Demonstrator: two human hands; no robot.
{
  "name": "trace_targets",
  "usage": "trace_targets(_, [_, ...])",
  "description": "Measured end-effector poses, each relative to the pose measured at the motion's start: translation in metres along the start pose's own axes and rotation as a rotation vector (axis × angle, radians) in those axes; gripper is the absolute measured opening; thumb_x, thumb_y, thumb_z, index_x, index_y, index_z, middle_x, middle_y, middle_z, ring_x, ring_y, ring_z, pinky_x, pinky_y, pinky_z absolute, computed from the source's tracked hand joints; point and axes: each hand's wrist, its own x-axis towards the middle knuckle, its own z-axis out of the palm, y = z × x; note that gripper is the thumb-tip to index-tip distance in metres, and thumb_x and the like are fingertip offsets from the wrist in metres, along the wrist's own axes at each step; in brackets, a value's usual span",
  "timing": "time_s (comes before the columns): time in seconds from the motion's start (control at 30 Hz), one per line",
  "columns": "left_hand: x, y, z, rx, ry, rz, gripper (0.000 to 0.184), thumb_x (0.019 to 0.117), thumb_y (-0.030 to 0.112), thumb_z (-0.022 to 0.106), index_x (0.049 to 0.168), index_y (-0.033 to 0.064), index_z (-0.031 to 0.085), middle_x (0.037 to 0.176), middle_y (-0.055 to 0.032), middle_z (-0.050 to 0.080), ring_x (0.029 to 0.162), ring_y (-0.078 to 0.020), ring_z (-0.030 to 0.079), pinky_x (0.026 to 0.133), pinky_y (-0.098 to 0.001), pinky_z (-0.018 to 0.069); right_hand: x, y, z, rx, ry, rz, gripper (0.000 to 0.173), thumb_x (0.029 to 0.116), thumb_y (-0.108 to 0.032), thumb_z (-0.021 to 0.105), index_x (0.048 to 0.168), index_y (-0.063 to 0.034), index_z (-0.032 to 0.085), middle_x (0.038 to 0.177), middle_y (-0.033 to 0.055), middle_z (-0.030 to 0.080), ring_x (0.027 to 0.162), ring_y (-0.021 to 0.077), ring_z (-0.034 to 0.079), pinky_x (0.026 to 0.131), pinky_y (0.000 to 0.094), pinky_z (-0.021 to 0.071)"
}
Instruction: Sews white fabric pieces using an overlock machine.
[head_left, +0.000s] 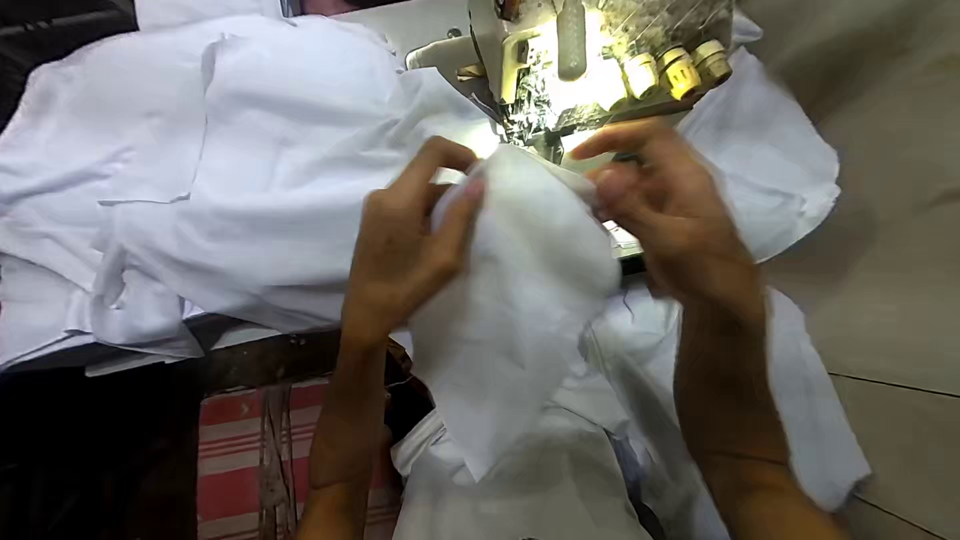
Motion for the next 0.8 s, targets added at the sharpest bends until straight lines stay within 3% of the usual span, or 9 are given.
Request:
trace_targets(0.07, [-0.009, -0.031, -0.007, 0.263, 0.073, -0.135, 0.023, 0.1043, 0.020, 0.057, 0.125, 0.0107, 0.056, 0.065, -0.0063, 0.060, 0.042, -0.0170, 0.048, 0.038, -0.0315, 0.0374, -0.004, 0.031, 0.028, 0.034, 0.059, 0.164, 0.033, 0.1080, -0.025, 0.049, 0.139, -0.0133, 0.051, 0.090, 0.0017, 0.069, 0.064, 0.0093, 0.062, 0.053, 0.0221, 0.0515])
trace_targets(0.13, [-0.011, -0.046, -0.012, 0.446, 0.062, -0.174, 0.033, 0.1022, 0.014, 0.058, 0.134, 0.0081, 0.053, 0.101, -0.0131, 0.069, 0.075, -0.0261, 0.067, 0.062, -0.0428, 0.0546, -0.012, 0.052, 0.053, -0.013, 0.115, 0.261, 0.033, 0.1074, -0.023, 0.053, 0.139, -0.0135, 0.052, 0.098, 0.0028, 0.073, 0.068, 0.0134, 0.067, 0.056, 0.0279, 0.0564])
trace_targets(0.17, [-0.009, -0.049, -0.014, 0.508, 0.041, -0.152, 0.038, 0.1006, 0.011, 0.058, 0.137, 0.0058, 0.051, 0.119, -0.0155, 0.065, 0.098, -0.0291, 0.068, 0.081, -0.0461, 0.0574, -0.016, 0.059, 0.064, -0.025, 0.138, 0.289, 0.032, 0.1060, -0.022, 0.057, 0.137, -0.0136, 0.053, 0.097, 0.0014, 0.073, 0.069, 0.0129, 0.069, 0.059, 0.0285, 0.0588])
trace_targets(0.2, [-0.006, -0.050, -0.014, 0.534, 0.032, -0.109, 0.041, 0.0988, 0.010, 0.060, 0.138, 0.0027, 0.052, 0.128, -0.0201, 0.060, 0.112, -0.0358, 0.062, 0.091, -0.0508, 0.0527, -0.020, 0.064, 0.073, -0.022, 0.160, 0.307, 0.031, 0.1044, -0.020, 0.060, 0.134, -0.0128, 0.054, 0.095, 0.0007, 0.072, 0.067, 0.0120, 0.068, 0.058, 0.0279, 0.0590])
trace_targets(0.27, [0.009, -0.047, -0.014, 0.551, -0.002, -0.039, 0.044, 0.0995, 0.019, 0.061, 0.140, 0.0024, 0.054, 0.136, -0.0217, 0.056, 0.123, -0.0399, 0.055, 0.101, -0.0518, 0.0464, -0.025, 0.069, 0.085, -0.021, 0.206, 0.335, 0.028, 0.1019, -0.020, 0.064, 0.129, -0.0119, 0.059, 0.089, -0.0007, 0.070, 0.062, 0.0093, 0.064, 0.054, 0.0250, 0.0551])
trace_targets(0.4, [0.054, -0.053, 0.004, 0.429, -0.093, 0.088, 0.047, 0.1007, 0.038, 0.061, 0.132, 0.0031, 0.060, 0.120, -0.0156, 0.065, 0.111, -0.0303, 0.060, 0.095, -0.0427, 0.0485, -0.026, 0.072, 0.092, -0.073, 0.303, 0.329, 0.020, 0.1000, -0.021, 0.068, 0.118, -0.0126, 0.064, 0.083, -0.0027, 0.071, 0.058, 0.0060, 0.061, 0.051, 0.0221, 0.0512])
trace_targets(0.53, [0.082, -0.059, 0.018, 0.411, -0.217, 0.045, 0.026, 0.0977, 0.033, 0.064, 0.110, 0.0098, 0.067, 0.096, -0.0065, 0.064, 0.101, -0.0292, 0.057, 0.088, -0.0519, 0.0395, -0.024, 0.075, 0.092, -0.066, 0.351, 0.320, 0.016, 0.0985, -0.018, 0.070, 0.113, -0.0117, 0.067, 0.081, -0.0025, 0.069, 0.056, 0.0055, 0.058, 0.049, 0.0208, 0.0477])
trace_targets(0.63, [0.084, -0.061, 0.019, 0.392, -0.257, 0.102, 0.021, 0.0992, 0.029, 0.060, 0.101, 0.0113, 0.069, 0.089, -0.0046, 0.061, 0.095, -0.0260, 0.056, 0.085, -0.0501, 0.0369, -0.026, 0.078, 0.092, -0.069, 0.375, 0.317, 0.012, 0.0982, -0.018, 0.070, 0.109, -0.0118, 0.069, 0.080, -0.0034, 0.069, 0.056, 0.0036, 0.057, 0.050, 0.0191, 0.0461])
trace_targets(0.8, [0.089, -0.068, 0.012, 0.060, -0.262, 0.121, 0.015, 0.0984, 0.020, 0.063, 0.101, 0.0077, 0.071, 0.095, -0.0008, 0.066, 0.086, -0.0059, 0.061, 0.077, -0.0231, 0.0482, -0.031, 0.080, 0.093, -0.078, 0.390, 0.245, 0.011, 0.0985, -0.018, 0.070, 0.106, -0.0114, 0.071, 0.084, -0.0032, 0.070, 0.061, 0.0026, 0.059, 0.054, 0.0183, 0.0483])
